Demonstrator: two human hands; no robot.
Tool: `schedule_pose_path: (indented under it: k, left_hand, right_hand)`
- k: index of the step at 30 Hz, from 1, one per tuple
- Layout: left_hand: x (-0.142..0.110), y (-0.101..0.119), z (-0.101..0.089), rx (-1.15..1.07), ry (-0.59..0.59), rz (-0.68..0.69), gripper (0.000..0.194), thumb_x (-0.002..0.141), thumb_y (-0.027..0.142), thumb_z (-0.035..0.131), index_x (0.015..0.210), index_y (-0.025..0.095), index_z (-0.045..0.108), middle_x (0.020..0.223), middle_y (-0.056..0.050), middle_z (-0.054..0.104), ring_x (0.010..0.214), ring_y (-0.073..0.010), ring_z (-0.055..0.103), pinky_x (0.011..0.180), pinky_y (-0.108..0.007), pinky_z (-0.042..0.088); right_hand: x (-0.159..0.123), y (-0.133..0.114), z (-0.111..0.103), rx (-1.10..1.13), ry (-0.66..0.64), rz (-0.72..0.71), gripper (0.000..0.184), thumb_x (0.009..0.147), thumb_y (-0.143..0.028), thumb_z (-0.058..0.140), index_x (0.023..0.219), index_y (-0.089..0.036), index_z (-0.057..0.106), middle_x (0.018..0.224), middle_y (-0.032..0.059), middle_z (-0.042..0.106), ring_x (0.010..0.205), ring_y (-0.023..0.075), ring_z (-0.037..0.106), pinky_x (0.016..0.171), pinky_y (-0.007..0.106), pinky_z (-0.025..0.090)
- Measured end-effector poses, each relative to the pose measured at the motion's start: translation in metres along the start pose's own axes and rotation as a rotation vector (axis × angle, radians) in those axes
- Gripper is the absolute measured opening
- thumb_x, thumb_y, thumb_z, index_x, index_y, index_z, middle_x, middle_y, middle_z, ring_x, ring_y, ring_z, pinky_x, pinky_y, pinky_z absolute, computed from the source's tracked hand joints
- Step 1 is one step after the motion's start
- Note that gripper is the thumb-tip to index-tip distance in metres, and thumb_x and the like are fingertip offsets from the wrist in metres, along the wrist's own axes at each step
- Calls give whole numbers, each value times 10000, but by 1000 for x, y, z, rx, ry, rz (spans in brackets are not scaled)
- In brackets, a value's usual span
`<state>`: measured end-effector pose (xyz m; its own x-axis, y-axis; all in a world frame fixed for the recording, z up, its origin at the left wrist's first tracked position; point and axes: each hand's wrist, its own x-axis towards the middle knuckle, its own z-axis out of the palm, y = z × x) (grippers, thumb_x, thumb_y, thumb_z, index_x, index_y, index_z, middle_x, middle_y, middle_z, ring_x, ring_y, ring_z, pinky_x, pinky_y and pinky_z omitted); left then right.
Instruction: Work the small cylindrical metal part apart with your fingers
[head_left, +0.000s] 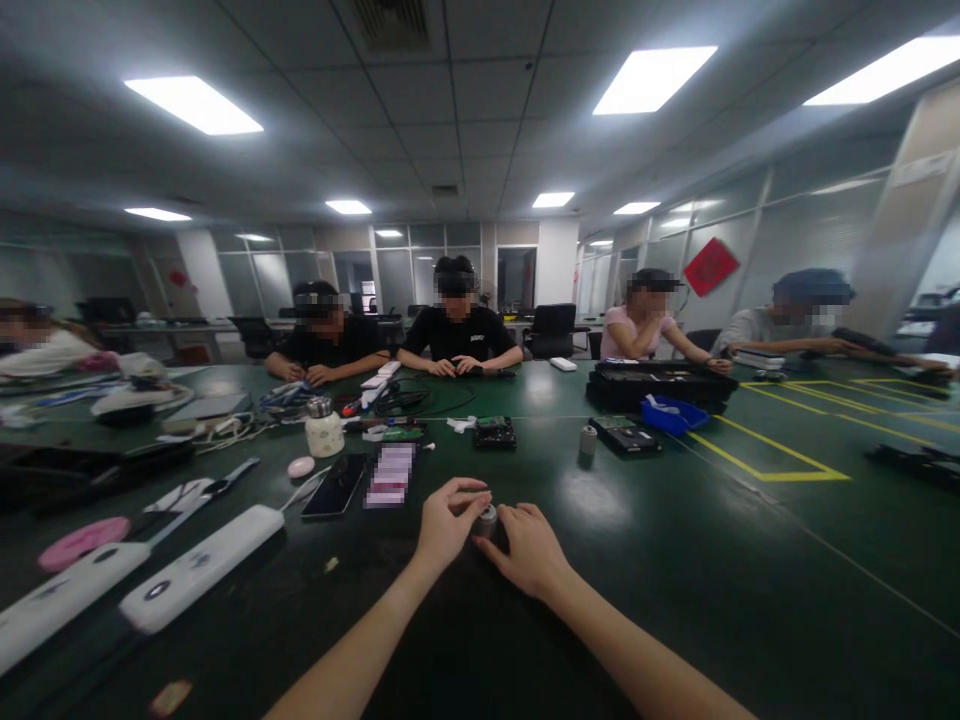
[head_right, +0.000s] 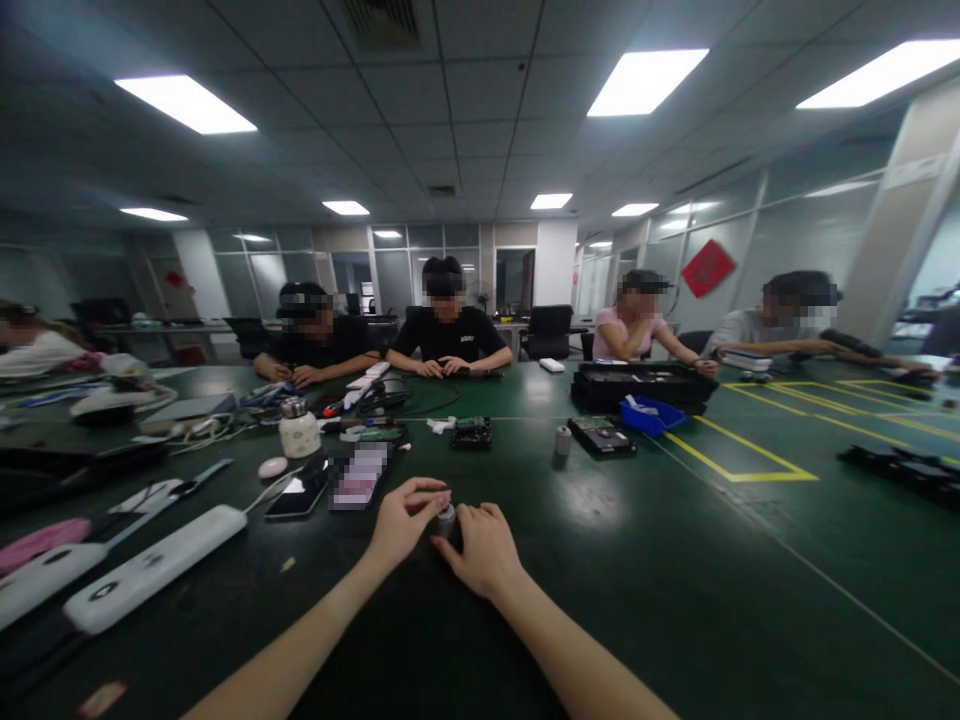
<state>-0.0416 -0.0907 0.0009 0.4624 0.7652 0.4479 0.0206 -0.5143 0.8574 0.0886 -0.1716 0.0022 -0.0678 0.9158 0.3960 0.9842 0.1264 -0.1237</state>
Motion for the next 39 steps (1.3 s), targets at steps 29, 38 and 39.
schedule_pose_path:
  k: [29,38,39]
  left_hand:
    - [25,19,17,-43,-5,18,169,733,62,673,877,146,703,854,-58,750,821,-189,717,795,-275,564]
    - [61,-1,15,-35,23,34,154,757,89,642,892,161,664,825,-51,729,810,-193,706,774,-279,556]
    - [65,-5,14,-34,18,39,148,773,99,632,903,167,657,844,-50,731,828,-192,704,791,-282,552]
  right_hand:
    - [26,40,-3,45,-23,-37,294,776,-323,559,987,-136,642,964,137,676,892,312,616,798,442,416]
    - [62,63,6,106,-42,-47,253,776,-312,566,988,-191,632,952,75,696,861,266,643,774,389,440]
    - [66,66,9,111,-45,-48,260,779,-318,564,997,-194,630,965,74,696,873,265,644,791,392,437]
